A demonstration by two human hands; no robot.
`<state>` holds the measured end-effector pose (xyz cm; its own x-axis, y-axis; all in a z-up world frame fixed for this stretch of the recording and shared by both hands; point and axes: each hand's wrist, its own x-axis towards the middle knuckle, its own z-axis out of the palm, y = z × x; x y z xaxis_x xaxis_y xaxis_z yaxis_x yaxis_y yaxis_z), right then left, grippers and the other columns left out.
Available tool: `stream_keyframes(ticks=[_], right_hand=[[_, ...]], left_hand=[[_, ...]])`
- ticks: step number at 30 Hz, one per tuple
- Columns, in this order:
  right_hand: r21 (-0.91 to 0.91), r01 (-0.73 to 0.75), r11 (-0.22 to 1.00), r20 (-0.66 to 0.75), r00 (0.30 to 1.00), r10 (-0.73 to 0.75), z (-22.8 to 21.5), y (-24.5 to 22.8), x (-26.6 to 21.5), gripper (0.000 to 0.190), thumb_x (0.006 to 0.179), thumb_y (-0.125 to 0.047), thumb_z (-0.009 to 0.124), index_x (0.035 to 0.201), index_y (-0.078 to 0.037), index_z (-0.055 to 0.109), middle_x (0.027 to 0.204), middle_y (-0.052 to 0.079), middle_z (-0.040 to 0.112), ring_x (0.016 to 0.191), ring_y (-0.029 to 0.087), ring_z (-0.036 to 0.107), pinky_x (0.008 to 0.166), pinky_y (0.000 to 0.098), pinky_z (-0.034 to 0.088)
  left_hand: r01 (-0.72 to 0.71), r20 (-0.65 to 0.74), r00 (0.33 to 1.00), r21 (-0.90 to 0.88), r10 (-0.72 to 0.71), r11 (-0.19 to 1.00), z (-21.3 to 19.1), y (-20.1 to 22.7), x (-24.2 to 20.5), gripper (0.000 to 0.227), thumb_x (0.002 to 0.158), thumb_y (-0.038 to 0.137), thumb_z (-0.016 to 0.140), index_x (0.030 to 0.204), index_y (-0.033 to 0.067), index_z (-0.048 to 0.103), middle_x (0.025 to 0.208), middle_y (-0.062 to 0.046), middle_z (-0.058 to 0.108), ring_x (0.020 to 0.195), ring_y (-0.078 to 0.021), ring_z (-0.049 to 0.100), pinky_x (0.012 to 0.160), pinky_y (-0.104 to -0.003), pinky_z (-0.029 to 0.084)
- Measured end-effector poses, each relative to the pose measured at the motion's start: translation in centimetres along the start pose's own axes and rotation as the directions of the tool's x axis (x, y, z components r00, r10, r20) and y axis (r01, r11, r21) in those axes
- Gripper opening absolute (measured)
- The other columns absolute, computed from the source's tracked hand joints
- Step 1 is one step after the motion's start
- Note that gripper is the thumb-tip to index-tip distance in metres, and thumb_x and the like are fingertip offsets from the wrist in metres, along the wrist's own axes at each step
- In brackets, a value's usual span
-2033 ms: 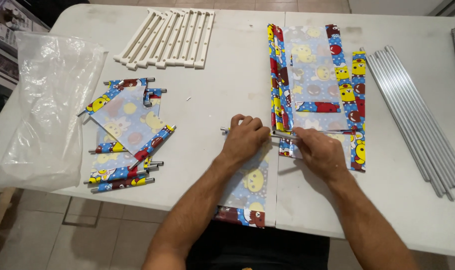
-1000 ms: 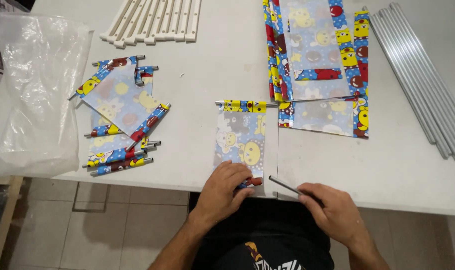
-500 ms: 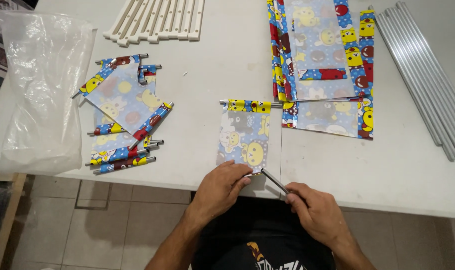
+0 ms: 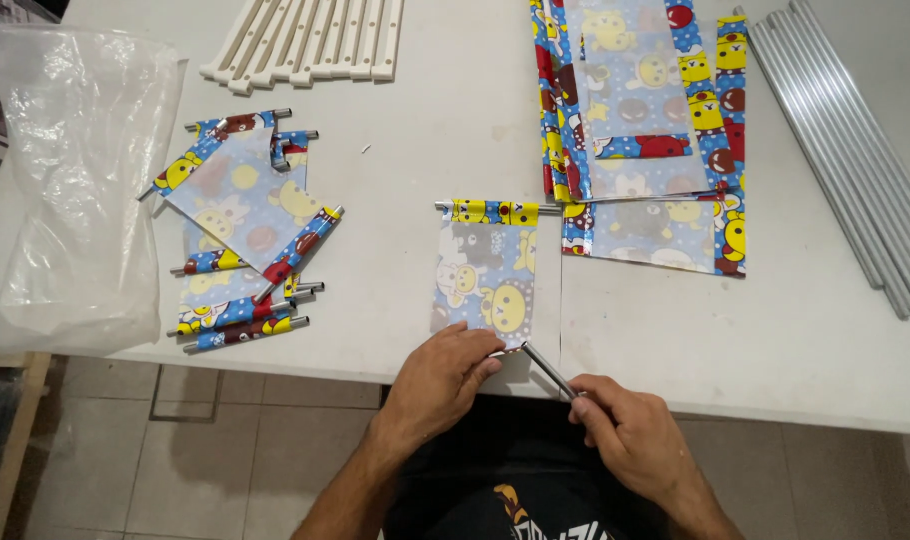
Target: Assembling a fabric organizer by sliding metal support rods into fabric sleeves
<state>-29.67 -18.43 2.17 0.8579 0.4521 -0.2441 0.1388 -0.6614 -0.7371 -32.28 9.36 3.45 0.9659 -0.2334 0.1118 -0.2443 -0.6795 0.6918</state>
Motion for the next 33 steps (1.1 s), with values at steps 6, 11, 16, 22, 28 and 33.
stream_keyframes(ticks=[6,11,16,22,28,33], right_hand=[[-0.021,-0.075,0.997,0.041,0.996,0.075,-0.3,-0.6,0.0,0.028,0.094,-0.035,0.059,0.117,-0.026,0.072,0.075,-0.015,0.083,0.054,0.008,0.076,0.066,0.0255,0.060],[-0.042,-0.073,0.996,0.042,0.996,0.075,-0.1,0.0,-0.1,0.031,0.092,-0.038,0.060,0.118,-0.026,0.074,0.081,-0.010,0.085,0.068,0.012,0.079,0.071,0.0281,0.058],[-0.122,0.182,0.976,-0.019,0.982,-0.185,-1.0,0.4,0.5,0.031,0.094,-0.035,0.061,0.115,-0.018,0.075,0.105,-0.004,0.085,0.088,0.019,0.081,0.077,0.0334,0.059],[-0.382,0.365,0.849,-0.049,0.910,-0.412,-3.1,-0.1,2.1,0.024,0.094,-0.020,0.063,0.116,-0.020,0.072,0.099,-0.001,0.075,0.081,0.027,0.071,0.064,0.0423,0.055],[-0.511,0.468,0.721,-0.011,0.835,-0.551,-4.4,-1.2,3.5,0.028,0.084,-0.009,0.068,0.110,-0.020,0.072,0.097,0.003,0.072,0.084,0.026,0.068,0.070,0.0434,0.053],[-0.535,0.345,0.771,0.100,0.932,-0.348,-4.6,-1.8,3.8,0.021,0.096,-0.029,0.059,0.117,-0.026,0.065,0.094,-0.003,0.075,0.080,0.026,0.072,0.057,0.0459,0.054]], left_hand=[[-0.012,-0.019,1.000,0.015,0.012,1.000,0.3,-0.3,0.0,0.032,0.105,0.026,0.053,0.121,0.0048,0.070,0.122,-0.012,0.074,0.119,-0.0276,0.067,0.114,-0.046,0.042],[-0.019,-0.028,0.999,0.006,0.019,1.000,0.5,-0.6,-0.2,0.032,0.105,0.026,0.052,0.121,0.0056,0.070,0.120,-0.010,0.075,0.120,-0.0266,0.067,0.113,-0.046,0.043],[-0.046,-0.031,0.998,0.014,0.046,0.999,0.6,-0.7,-0.1,0.026,0.102,0.020,0.060,0.120,0.0050,0.071,0.121,-0.012,0.075,0.116,-0.0272,0.069,0.113,-0.046,0.043],[-0.241,-0.055,0.963,0.268,0.265,0.933,-0.1,0.6,0.3,0.014,0.098,0.010,0.059,0.109,0.0099,0.067,0.105,-0.008,0.078,0.095,-0.0228,0.074,0.097,-0.046,0.050],[-0.338,-0.056,0.918,0.412,0.393,0.846,-0.2,0.5,0.8,0.004,0.102,0.013,0.062,0.101,0.0093,0.060,0.088,-0.005,0.076,0.082,-0.0223,0.073,0.091,-0.042,0.053],[-0.377,-0.037,0.899,0.444,0.437,0.813,-0.3,0.7,1.1,0.023,0.106,0.026,0.060,0.088,0.0116,0.060,0.074,-0.006,0.066,0.070,-0.0254,0.065,0.087,-0.042,0.051]])
